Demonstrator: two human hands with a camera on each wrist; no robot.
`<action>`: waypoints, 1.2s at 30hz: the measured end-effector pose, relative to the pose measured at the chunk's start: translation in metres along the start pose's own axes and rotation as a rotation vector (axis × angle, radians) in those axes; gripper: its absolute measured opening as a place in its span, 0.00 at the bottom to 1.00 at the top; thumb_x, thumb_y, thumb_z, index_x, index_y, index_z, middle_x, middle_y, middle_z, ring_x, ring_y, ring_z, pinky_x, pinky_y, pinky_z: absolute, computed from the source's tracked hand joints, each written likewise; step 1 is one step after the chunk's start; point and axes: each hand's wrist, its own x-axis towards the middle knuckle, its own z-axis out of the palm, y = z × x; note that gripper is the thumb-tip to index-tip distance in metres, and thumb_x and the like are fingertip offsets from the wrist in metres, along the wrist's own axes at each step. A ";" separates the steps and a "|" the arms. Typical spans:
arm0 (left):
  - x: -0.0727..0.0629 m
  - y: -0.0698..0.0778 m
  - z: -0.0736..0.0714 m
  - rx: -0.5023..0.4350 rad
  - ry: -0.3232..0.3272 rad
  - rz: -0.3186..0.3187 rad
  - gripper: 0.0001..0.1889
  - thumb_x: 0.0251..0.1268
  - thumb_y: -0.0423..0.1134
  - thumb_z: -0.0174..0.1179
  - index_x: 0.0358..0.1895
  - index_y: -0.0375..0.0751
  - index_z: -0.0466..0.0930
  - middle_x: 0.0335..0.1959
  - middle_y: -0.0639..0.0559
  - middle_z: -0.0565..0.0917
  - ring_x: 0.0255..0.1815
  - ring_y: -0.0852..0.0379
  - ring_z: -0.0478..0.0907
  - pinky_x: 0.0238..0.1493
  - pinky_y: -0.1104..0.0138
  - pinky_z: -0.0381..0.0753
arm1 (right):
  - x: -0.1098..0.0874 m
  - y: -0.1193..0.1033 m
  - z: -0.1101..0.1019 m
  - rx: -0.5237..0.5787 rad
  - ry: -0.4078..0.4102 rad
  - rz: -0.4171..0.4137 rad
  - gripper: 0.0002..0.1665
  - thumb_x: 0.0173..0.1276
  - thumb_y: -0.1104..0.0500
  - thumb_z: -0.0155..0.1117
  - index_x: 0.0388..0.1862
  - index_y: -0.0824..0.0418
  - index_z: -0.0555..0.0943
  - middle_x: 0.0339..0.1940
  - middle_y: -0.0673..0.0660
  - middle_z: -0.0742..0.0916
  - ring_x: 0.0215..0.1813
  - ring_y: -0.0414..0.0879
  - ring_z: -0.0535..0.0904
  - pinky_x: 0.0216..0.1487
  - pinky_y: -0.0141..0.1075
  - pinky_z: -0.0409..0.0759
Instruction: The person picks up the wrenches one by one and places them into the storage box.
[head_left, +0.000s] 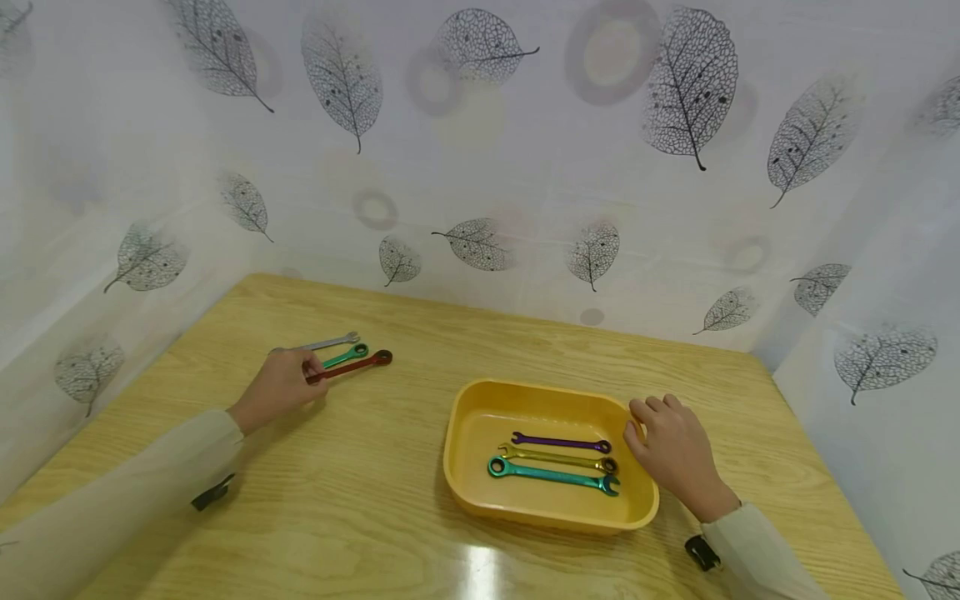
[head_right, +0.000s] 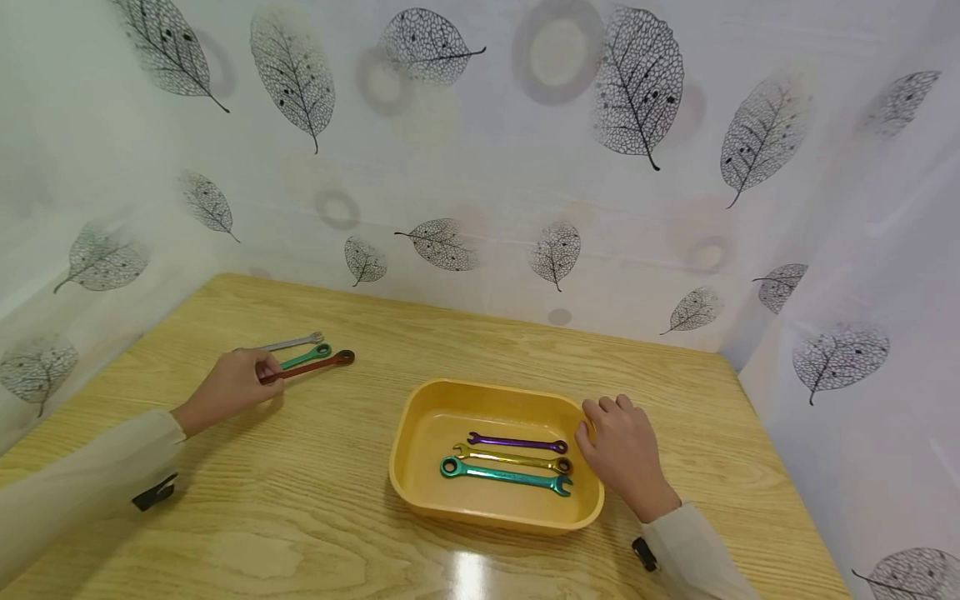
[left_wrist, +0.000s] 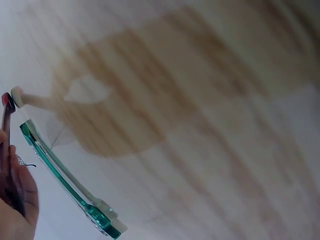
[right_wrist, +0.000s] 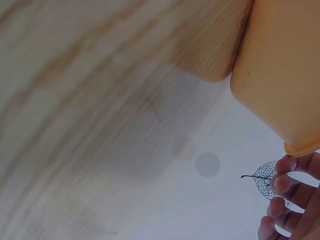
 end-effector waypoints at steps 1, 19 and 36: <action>0.000 0.000 0.000 0.004 -0.010 -0.005 0.03 0.50 0.30 0.63 0.27 0.34 0.79 0.24 0.46 0.81 0.24 0.59 0.74 0.25 0.71 0.74 | 0.000 0.000 0.000 0.001 -0.001 0.001 0.11 0.54 0.62 0.63 0.20 0.56 0.69 0.15 0.48 0.65 0.22 0.41 0.54 0.25 0.32 0.56; -0.001 0.001 -0.001 0.030 -0.026 0.007 0.03 0.51 0.30 0.63 0.27 0.33 0.80 0.25 0.45 0.82 0.26 0.57 0.76 0.27 0.69 0.76 | 0.000 0.001 0.001 -0.001 -0.004 -0.001 0.10 0.54 0.62 0.62 0.20 0.57 0.70 0.15 0.49 0.66 0.22 0.42 0.55 0.25 0.32 0.55; 0.003 0.015 -0.007 -0.013 0.032 0.024 0.06 0.49 0.32 0.62 0.31 0.34 0.81 0.26 0.47 0.81 0.25 0.59 0.72 0.27 0.70 0.72 | 0.000 0.000 -0.001 -0.010 -0.014 0.002 0.09 0.54 0.62 0.63 0.21 0.57 0.71 0.15 0.49 0.67 0.22 0.42 0.55 0.25 0.33 0.57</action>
